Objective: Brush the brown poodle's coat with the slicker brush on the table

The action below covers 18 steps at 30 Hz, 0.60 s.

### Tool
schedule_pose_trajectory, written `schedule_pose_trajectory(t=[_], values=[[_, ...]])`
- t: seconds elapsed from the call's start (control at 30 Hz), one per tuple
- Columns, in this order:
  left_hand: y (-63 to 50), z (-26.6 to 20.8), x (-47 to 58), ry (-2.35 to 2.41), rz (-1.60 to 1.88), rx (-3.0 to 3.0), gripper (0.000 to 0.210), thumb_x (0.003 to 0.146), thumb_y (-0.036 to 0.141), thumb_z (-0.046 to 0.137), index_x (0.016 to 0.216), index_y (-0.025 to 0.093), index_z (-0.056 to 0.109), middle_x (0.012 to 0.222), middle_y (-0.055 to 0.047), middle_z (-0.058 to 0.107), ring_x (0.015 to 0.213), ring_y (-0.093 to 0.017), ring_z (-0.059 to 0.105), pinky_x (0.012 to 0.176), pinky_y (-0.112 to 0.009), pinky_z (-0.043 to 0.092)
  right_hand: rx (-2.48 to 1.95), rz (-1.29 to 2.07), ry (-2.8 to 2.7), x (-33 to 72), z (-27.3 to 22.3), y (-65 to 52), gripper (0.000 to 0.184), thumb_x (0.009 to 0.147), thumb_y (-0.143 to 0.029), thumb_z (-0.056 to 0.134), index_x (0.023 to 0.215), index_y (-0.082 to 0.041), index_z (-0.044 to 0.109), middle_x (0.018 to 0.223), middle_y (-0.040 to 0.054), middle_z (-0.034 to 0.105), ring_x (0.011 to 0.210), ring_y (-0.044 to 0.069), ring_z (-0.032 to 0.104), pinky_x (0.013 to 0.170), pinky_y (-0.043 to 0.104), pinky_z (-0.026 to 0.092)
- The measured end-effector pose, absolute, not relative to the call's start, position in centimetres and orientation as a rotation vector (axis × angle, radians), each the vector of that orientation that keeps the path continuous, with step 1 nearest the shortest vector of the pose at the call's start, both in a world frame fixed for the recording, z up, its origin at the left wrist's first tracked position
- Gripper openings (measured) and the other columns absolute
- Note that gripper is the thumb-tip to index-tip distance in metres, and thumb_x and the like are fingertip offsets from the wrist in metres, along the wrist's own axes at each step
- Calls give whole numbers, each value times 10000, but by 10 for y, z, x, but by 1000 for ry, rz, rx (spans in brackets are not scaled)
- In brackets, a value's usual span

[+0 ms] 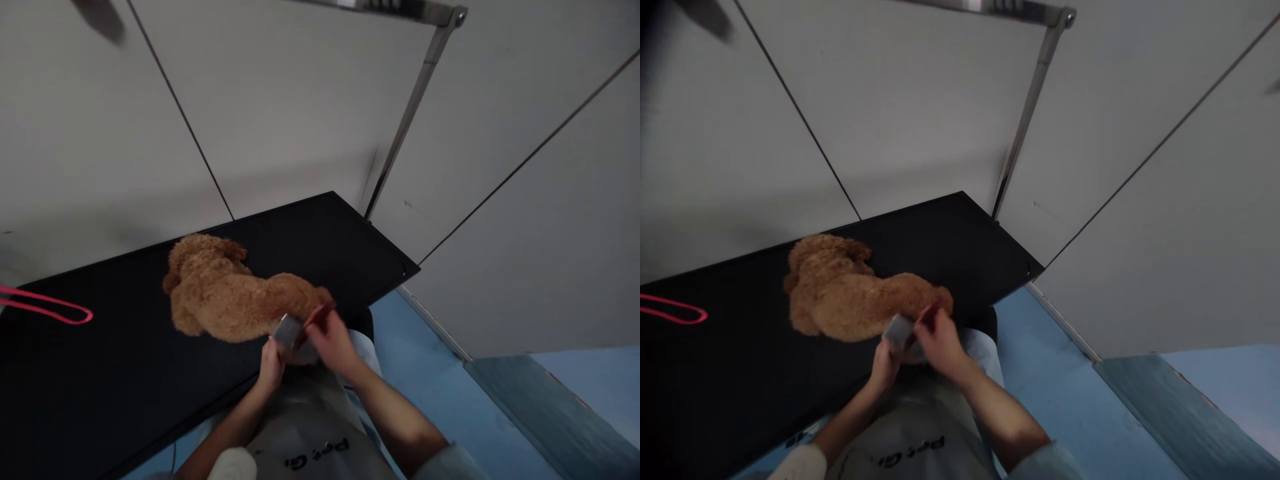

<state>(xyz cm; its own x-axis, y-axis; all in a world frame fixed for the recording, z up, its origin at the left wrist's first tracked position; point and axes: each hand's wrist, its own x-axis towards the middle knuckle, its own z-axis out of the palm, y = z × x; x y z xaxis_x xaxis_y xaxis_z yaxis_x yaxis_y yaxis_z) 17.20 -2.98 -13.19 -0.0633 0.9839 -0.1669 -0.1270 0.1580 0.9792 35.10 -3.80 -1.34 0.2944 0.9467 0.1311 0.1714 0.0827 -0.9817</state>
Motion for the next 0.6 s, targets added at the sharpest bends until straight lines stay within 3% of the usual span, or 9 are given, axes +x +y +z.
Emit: schedule_pose_trajectory(t=[0.07,0.2,0.37,0.5,0.6], values=[[-30,-124,175,1160,1182,854,439,733,602,562,701,165,581,625,-8,610,572,-135,562,556,-255,495,-1373,919,-1125,346,-17,-42,164,765,-273,578,912,-209,540,773,9,646,703,167,624,675,307,531],[-25,-106,181,980,1098,777,366,707,516,644,803,168,586,720,-7,628,630,-133,578,567,-238,486,-1418,727,-896,342,-22,-47,215,788,-298,555,975,-201,512,835,29,637,776,179,629,742,333,528],[-22,-97,183,1001,1092,810,326,691,476,654,764,184,532,663,23,578,588,-115,540,566,-231,473,-1355,887,-954,352,-27,-50,205,780,-314,565,944,-199,520,783,21,642,692,168,620,667,315,530],[-25,-101,181,984,1034,819,326,741,505,603,759,189,524,696,15,586,609,-120,552,582,-250,492,-1425,481,-709,370,-24,-54,191,796,-338,543,920,-199,500,816,33,630,746,174,614,701,326,515],[-27,-101,180,993,1046,870,324,728,490,618,706,181,524,639,19,569,572,-113,535,544,-233,475,-1364,681,-936,362,-24,-58,176,780,-320,573,912,-212,531,825,29,646,750,170,620,708,315,520]])
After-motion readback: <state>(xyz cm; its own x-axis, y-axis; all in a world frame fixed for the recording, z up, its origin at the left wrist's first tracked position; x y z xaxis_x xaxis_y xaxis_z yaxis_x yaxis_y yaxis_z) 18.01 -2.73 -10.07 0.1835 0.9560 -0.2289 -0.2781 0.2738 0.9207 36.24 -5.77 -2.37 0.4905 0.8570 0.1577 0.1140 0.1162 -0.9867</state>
